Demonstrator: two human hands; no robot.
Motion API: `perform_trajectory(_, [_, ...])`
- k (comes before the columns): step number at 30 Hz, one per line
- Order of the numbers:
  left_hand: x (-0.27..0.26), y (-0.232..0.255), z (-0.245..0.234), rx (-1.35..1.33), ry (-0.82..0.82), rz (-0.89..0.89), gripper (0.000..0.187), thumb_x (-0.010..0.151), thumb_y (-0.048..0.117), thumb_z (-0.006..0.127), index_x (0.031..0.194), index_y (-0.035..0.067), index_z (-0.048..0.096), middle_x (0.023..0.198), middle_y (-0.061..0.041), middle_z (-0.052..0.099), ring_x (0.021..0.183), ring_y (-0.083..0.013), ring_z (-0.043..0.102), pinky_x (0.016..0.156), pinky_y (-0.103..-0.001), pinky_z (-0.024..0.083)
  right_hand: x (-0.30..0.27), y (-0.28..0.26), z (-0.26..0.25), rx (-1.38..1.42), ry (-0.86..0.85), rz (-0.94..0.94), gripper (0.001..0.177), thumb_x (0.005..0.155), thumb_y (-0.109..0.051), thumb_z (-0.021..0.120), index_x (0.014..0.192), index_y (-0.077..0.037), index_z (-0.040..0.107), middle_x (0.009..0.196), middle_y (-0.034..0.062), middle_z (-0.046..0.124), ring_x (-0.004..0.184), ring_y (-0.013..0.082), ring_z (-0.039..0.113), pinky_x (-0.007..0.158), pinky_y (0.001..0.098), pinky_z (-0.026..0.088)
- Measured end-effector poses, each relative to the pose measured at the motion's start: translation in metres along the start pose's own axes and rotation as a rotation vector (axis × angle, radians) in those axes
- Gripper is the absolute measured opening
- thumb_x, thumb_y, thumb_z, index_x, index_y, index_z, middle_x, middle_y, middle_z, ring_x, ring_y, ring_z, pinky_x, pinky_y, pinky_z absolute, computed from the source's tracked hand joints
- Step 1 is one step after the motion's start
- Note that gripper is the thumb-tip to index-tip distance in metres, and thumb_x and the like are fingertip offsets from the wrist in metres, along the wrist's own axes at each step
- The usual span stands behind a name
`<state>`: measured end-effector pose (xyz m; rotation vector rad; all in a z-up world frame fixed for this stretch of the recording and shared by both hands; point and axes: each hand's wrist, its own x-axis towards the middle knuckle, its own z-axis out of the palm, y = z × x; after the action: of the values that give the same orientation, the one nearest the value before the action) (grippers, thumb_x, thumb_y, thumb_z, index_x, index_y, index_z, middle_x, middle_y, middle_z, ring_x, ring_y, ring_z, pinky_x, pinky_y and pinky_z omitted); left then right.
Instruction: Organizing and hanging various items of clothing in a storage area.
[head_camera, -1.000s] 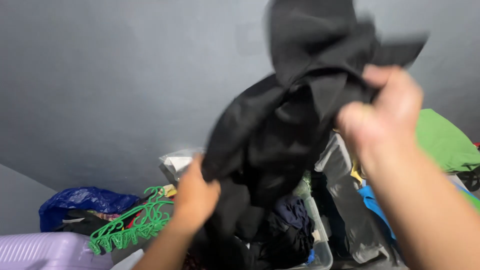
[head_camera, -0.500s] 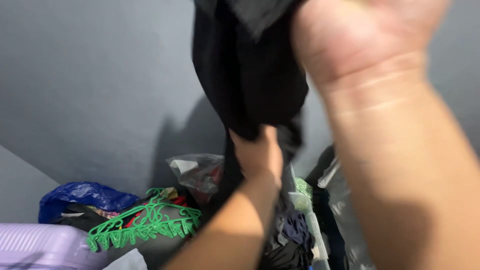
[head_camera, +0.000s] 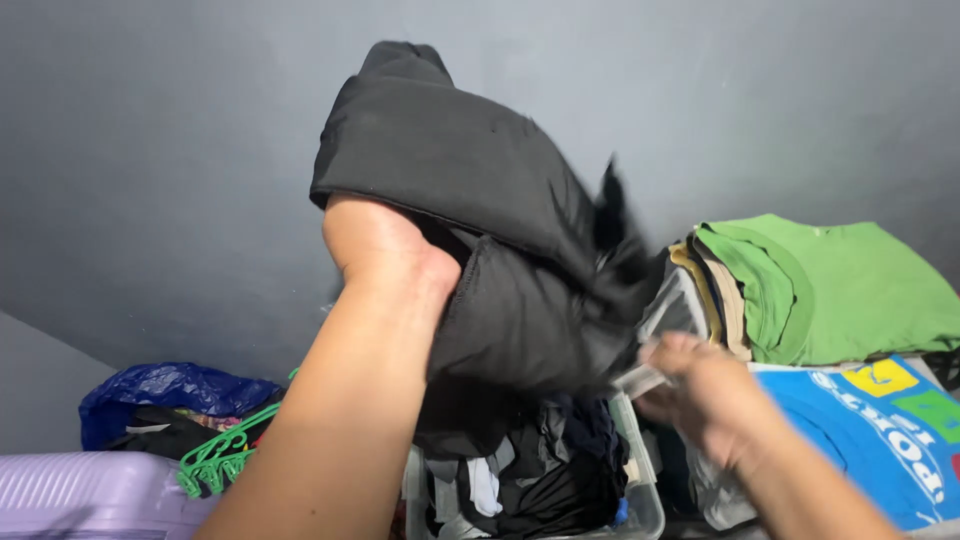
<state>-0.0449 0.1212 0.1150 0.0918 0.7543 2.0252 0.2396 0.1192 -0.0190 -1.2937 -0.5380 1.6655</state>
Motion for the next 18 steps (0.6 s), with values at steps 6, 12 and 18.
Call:
perform_trajectory(6, [0.001,-0.013,0.011,-0.156,-0.352,0.018,0.04,0.094,0.032,0.059,0.119,0.002,0.068,0.126,-0.016,0.069,0.114,-0.0336,0.065,0.1,-0.052,0.055,-0.056,0.008,0.035,-0.519,-0.636,-0.841,0.13,0.064,-0.024,0.095,0.165,-0.004,0.015,0.162,0.0161,0.036,0.147,0.0326,0.038,0.113,0.0411,0.04])
perform_trajectory(12, [-0.047,-0.055,0.069,-0.422,-0.581,-0.32,0.045,0.095,0.046,0.057,0.119,0.008,0.065,0.133,-0.01,0.064,0.117,-0.0312,0.059,0.107,-0.053,0.044,-0.054,0.003,0.064,-0.63,-0.542,-0.853,0.108,0.071,-0.024,0.088,0.158,-0.004,0.026,0.154,0.0166,0.043,0.139,0.0345,0.044,0.108,0.0426,0.043])
perform_trajectory(18, [-0.071,-0.009,0.065,-0.493,-0.494,-0.413,0.046,0.102,0.046,0.051,0.126,0.008,0.061,0.143,-0.01,0.063,0.123,-0.032,0.053,0.113,-0.053,0.04,-0.034,0.005,0.045,-0.777,-0.464,-0.799,0.087,0.077,-0.023,0.08,0.151,-0.005,0.037,0.145,0.017,0.051,0.131,0.0364,0.051,0.104,0.0441,0.046])
